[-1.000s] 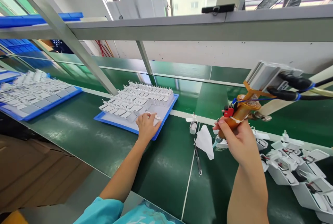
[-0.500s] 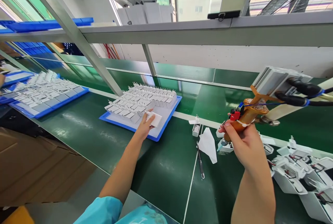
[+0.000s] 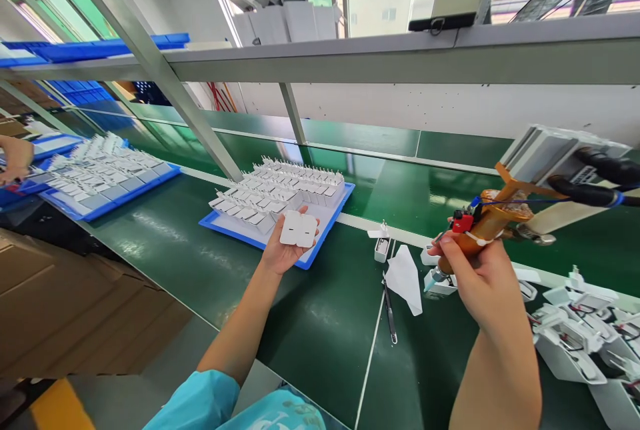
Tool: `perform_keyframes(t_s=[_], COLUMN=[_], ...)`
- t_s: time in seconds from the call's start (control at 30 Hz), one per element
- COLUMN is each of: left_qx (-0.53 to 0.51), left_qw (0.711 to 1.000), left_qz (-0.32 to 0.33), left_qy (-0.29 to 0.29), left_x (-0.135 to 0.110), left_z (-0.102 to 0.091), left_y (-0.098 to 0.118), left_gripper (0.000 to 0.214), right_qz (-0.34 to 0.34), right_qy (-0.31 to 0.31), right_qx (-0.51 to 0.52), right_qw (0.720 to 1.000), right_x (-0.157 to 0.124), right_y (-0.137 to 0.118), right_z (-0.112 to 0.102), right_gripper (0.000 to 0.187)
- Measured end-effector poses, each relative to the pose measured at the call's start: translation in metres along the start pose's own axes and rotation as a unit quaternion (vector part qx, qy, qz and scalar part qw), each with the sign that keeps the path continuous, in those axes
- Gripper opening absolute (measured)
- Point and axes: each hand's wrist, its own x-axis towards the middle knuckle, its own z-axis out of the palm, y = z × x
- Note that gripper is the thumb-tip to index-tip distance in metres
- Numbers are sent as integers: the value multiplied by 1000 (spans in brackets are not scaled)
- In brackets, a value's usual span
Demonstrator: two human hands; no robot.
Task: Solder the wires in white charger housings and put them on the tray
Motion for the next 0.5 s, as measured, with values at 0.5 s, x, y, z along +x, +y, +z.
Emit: perform_keyframes(t_s=[0.5], left_qx=[643], left_qw=[722], left_qz=[190], left_qy=[171], left_x=[123], left_z=[-34], left_y=[-4], left_gripper=[78], right_qz=[10], right_qy=[-19], right_qx=[-28], right_qw=[999], right_x=[2], right_y=[8], right_z=[-7], right_gripper=[49])
